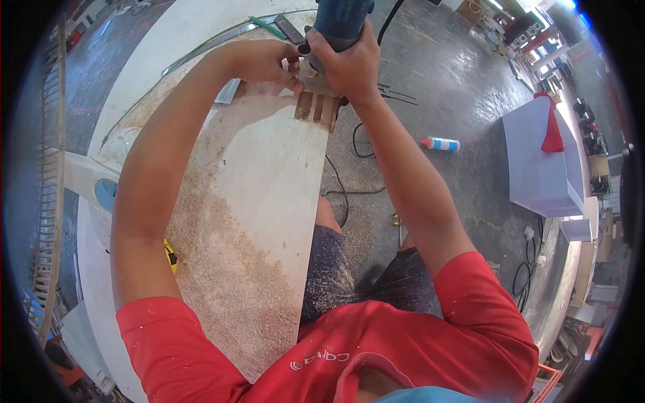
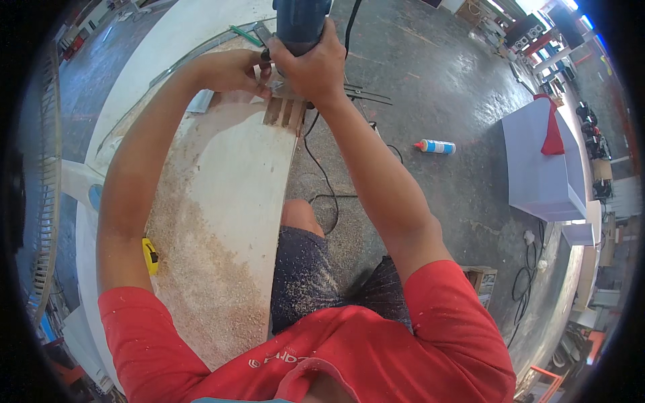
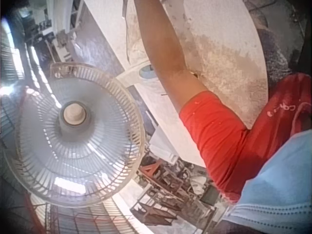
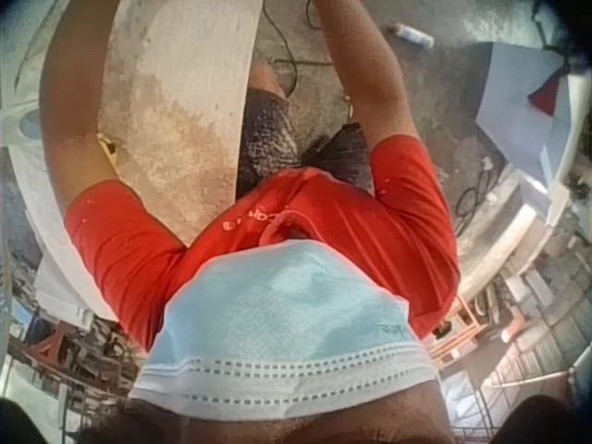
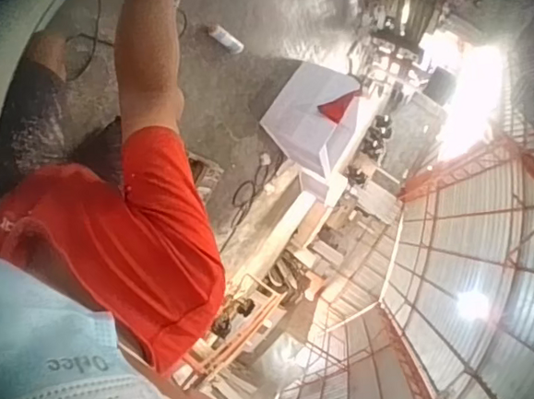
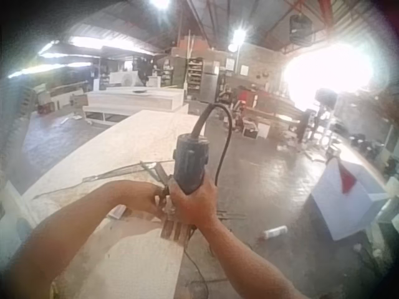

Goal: The person uses a power trimmer to cut grooves into a piece of white wood, then uses pliers to remove small remaining wood pieces from the grooves.

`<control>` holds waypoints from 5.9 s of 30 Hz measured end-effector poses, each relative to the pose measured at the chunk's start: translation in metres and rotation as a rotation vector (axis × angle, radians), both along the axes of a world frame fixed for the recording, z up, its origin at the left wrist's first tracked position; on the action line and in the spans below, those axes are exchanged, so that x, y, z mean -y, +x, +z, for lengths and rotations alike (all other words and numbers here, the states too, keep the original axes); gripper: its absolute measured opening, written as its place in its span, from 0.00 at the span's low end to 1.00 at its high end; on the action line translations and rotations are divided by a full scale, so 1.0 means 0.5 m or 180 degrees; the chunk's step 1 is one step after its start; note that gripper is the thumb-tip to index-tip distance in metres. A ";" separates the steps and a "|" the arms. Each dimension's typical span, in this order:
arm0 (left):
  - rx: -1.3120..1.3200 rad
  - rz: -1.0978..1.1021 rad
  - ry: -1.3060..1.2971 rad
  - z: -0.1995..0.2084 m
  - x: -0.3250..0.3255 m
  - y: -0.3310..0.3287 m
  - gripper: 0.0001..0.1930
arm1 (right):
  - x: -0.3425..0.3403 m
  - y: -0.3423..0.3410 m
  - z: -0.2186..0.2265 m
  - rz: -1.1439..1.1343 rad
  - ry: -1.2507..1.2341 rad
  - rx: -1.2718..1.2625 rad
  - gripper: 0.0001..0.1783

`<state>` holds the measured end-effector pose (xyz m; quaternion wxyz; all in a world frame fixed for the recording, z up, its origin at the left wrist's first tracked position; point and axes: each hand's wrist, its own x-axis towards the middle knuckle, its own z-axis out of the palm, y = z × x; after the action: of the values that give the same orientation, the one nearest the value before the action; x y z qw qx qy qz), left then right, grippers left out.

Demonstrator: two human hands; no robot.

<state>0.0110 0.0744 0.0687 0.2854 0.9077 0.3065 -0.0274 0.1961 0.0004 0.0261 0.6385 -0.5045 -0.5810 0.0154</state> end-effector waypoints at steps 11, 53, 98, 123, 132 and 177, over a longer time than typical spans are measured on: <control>0.0054 0.0095 -0.0033 0.004 -0.016 0.012 0.25 | -0.028 0.013 -0.002 -0.0055 0.0060 0.0080 0.36; -0.0033 -0.0065 0.0510 -0.005 -0.027 0.016 0.35 | -0.025 0.014 -0.014 0.0082 0.0317 0.0132 0.33; 0.0099 -0.0182 0.0669 -0.032 -0.026 0.011 0.40 | -0.009 0.005 -0.019 0.0213 0.0342 0.0061 0.31; 0.0148 -0.0173 0.0648 -0.026 -0.004 -0.004 0.39 | 0.010 -0.007 -0.016 0.0110 0.0301 0.0061 0.33; -0.0070 -0.0145 0.0419 0.014 0.021 -0.007 0.33 | 0.032 -0.018 0.010 0.0165 -0.0008 -0.0120 0.30; -0.0102 -0.0125 0.0601 0.007 0.039 -0.012 0.30 | 0.035 -0.017 -0.010 0.0141 0.0087 -0.0027 0.36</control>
<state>0.0051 0.0551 0.0723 0.1932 0.9358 0.2943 -0.0185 0.1875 -0.0169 0.0209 0.6472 -0.4827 -0.5895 0.0236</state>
